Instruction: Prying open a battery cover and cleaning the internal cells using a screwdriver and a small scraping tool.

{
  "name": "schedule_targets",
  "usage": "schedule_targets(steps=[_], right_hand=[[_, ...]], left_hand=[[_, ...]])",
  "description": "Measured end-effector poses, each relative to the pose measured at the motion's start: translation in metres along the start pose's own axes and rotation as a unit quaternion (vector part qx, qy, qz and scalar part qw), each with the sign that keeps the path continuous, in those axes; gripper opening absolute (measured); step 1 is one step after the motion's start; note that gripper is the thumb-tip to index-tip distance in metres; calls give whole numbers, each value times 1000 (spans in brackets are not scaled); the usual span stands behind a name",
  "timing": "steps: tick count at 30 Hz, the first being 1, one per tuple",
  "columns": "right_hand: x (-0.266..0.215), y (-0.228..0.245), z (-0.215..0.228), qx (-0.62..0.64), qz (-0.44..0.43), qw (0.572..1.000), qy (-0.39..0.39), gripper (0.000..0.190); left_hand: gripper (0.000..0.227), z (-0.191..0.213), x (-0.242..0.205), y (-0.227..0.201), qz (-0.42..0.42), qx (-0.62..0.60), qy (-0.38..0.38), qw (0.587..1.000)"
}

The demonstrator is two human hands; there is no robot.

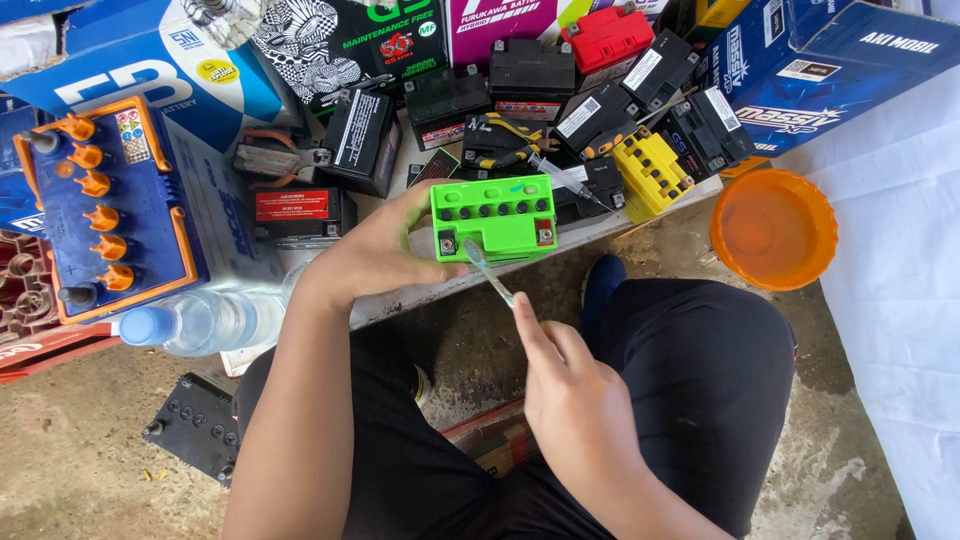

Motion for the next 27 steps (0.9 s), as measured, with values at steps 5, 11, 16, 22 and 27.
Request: schedule_targets(steps=[5, 11, 16, 22, 27], right_hand=[[-3, -5, 4, 12, -11, 1000, 3, 58], [3, 1, -9, 24, -2, 1000, -10, 59], [-4, -12, -3, 15, 10, 999, -34, 52], [4, 0, -10, 28, 13, 999, -25, 53], [-8, -8, -23, 96, 10, 994, -56, 51]], left_hand=[[71, 2, 0, -5, 14, -4, 7, 1000], [77, 2, 0, 2, 21, -8, 13, 1000], [76, 4, 0, -7, 41, 19, 14, 999], [79, 4, 0, -1, 35, -11, 15, 999], [85, 6, 0, -3, 15, 8, 32, 999]])
Point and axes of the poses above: each hand's wrist, its own x-axis towards the middle knuckle, its own z-axis out of the back of the hand, y = z × x, the point moved 2 cm from there along x, towards the middle knuckle, and after that the axes turned 8 degrees about -y, right-handed, at the moved point
